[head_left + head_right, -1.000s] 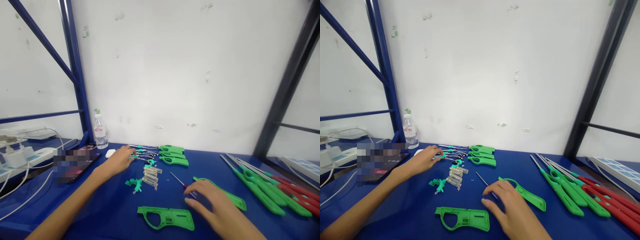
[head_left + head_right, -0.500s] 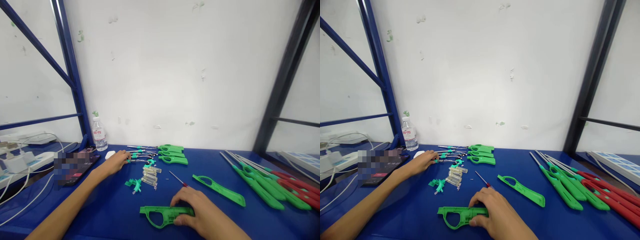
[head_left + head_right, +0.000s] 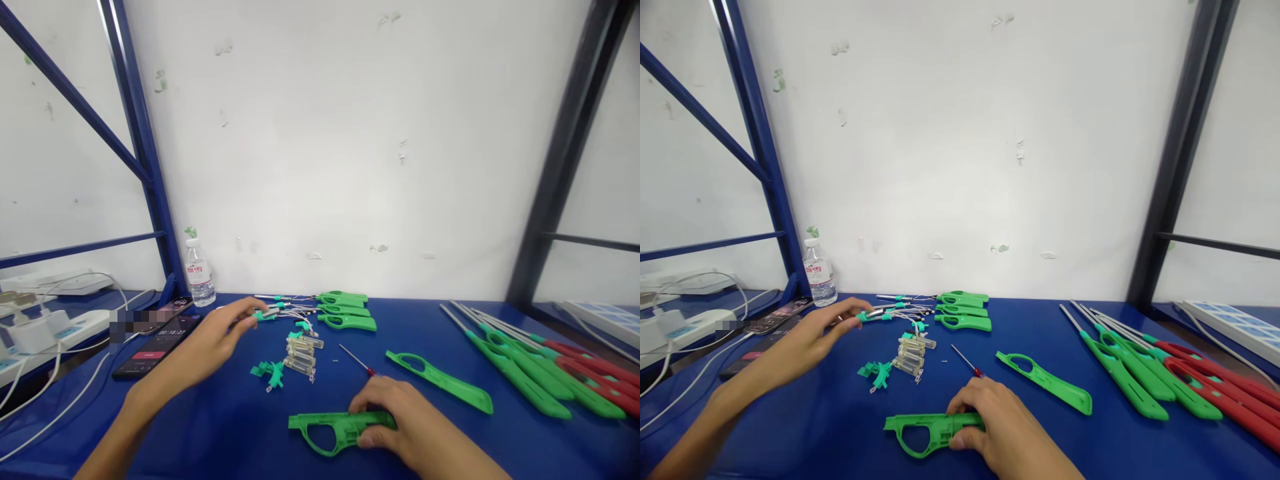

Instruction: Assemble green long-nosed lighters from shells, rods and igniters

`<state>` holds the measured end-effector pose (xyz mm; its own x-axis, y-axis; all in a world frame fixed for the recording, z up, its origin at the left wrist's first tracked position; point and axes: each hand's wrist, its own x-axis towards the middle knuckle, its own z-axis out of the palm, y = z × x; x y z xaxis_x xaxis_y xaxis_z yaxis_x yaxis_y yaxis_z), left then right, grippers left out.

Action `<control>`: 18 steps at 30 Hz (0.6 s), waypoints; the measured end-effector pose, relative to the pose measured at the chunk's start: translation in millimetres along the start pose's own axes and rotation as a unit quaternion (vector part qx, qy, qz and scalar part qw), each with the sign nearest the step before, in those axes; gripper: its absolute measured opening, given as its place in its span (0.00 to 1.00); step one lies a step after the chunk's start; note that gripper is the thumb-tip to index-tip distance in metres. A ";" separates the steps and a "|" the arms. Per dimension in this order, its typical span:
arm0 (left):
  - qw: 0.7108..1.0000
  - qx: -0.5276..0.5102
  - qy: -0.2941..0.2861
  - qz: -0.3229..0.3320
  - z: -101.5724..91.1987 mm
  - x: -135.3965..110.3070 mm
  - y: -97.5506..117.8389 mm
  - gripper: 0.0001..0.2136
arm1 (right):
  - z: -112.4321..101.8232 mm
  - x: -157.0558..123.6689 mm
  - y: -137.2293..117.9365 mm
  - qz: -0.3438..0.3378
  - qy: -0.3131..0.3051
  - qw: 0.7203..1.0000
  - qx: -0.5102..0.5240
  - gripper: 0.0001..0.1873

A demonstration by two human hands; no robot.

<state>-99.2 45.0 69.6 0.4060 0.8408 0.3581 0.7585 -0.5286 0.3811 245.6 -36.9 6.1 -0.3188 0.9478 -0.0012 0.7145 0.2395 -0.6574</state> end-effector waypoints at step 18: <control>0.982 -0.110 -0.146 -0.038 37.2 -50.0 41.4 0.11 | 0.2 4.8 9.9 -0.018 -0.022 0.999 0.021 0.12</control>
<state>-69.1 -14.6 35.8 0.5052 0.8598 0.0746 0.6768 -0.4483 0.5840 251.0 -30.0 -0.6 -0.3716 0.9283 -0.0105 0.6763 0.2630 -0.6881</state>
